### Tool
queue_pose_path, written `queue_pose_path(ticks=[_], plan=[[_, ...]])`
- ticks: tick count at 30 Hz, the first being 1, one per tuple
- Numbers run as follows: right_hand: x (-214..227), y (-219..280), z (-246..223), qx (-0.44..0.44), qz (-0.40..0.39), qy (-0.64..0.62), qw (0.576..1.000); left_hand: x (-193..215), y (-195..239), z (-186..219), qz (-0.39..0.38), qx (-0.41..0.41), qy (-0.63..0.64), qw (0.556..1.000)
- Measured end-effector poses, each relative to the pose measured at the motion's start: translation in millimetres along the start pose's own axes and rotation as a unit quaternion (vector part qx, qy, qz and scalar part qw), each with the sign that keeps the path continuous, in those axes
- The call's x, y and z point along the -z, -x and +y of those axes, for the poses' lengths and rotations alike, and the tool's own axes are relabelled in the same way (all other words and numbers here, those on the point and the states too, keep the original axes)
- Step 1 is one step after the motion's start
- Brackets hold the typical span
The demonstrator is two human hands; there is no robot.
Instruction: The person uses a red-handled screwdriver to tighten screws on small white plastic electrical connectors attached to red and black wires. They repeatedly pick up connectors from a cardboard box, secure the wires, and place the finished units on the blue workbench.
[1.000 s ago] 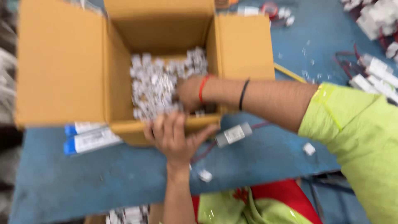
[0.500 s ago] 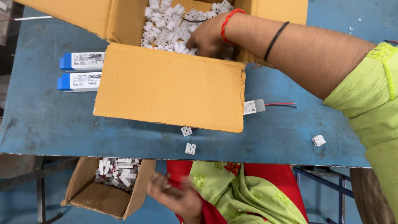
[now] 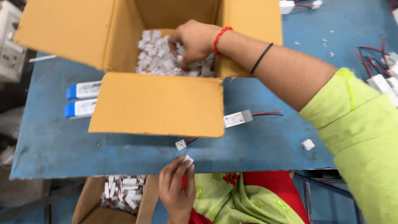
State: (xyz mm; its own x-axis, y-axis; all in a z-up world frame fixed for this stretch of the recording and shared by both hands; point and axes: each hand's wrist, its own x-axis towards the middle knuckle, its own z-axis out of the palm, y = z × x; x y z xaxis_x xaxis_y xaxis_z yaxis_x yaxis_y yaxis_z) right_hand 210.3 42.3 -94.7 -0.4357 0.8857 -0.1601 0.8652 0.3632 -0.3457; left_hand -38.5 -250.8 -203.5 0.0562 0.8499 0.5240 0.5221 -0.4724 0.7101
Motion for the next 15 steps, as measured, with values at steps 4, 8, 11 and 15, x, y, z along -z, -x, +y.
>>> queue_pose_path(ticks=[4, 8, 11, 15], plan=[[8.6, 1.7, 10.1, 0.052, 0.221, -0.170, 0.959, -20.2, 0.4, 23.6, -0.010, 0.054, 0.107, 0.993], [15.7, 3.8, 11.7, -0.046, 0.179, -0.524, 0.831, -52.7, -10.3, 44.0, -0.034, 0.182, 0.278, 0.942], [29.3, 19.3, 12.4, -0.017, 0.208, -0.627, 0.751, -72.6, -22.0, 59.6, -0.047, 0.238, 0.454, 0.857], [49.7, 94.0, 42.8, 0.097, 0.223, -0.733, 0.635, -91.7, -39.9, 88.2, -0.064, 0.206, 0.441, 0.871]])
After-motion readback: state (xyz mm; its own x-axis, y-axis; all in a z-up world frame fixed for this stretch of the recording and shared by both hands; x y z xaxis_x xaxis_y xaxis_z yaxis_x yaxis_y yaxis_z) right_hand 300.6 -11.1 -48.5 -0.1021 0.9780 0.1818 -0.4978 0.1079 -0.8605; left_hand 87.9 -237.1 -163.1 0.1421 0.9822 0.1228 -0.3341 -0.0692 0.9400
